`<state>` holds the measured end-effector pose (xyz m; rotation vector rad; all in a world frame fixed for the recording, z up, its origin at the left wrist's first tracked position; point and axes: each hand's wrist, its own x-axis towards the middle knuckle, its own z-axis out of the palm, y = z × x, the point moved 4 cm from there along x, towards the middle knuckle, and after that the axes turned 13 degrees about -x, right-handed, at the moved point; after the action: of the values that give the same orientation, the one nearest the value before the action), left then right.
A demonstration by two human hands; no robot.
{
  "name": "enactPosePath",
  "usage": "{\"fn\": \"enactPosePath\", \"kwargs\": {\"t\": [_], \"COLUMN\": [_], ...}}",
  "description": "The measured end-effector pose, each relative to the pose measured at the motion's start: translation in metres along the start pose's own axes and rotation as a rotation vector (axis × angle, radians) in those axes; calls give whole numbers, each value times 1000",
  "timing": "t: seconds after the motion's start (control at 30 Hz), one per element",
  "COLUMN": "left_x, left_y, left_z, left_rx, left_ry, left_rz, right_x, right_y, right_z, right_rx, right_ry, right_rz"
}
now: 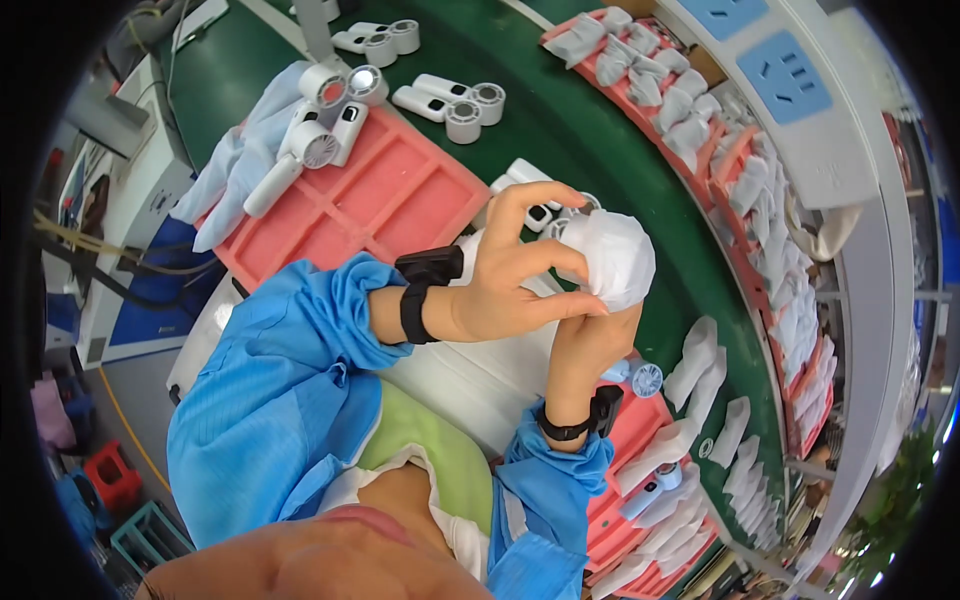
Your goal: The person packages handheld fans by hand, picking up each fan, wrapping it in a foam sheet, and placing the wrapped fan into a pink tray.
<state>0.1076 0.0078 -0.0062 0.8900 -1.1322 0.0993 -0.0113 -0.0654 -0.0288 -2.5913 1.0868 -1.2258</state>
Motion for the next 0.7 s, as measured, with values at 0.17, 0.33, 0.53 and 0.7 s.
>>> {"fn": "enactPosePath", "kwargs": {"t": [0.17, 0.33, 0.53, 0.7], "left_x": [6, 19, 7, -98], "left_y": [-2, -30, -75, -68], "left_z": [-2, -8, -6, 73], "left_rx": [34, -181, -31, 57], "left_ry": [-37, -37, -91, -955], "left_rz": [54, -255, -395, -463], "right_x": [-5, 4, 22, -7], "right_y": [7, 22, 89, 202], "right_z": [5, -15, 8, 73], "right_rx": [39, 365, 218, -827], "right_ry": [-74, -419, -417, -643], "right_rz": [74, 245, 368, 591]}}
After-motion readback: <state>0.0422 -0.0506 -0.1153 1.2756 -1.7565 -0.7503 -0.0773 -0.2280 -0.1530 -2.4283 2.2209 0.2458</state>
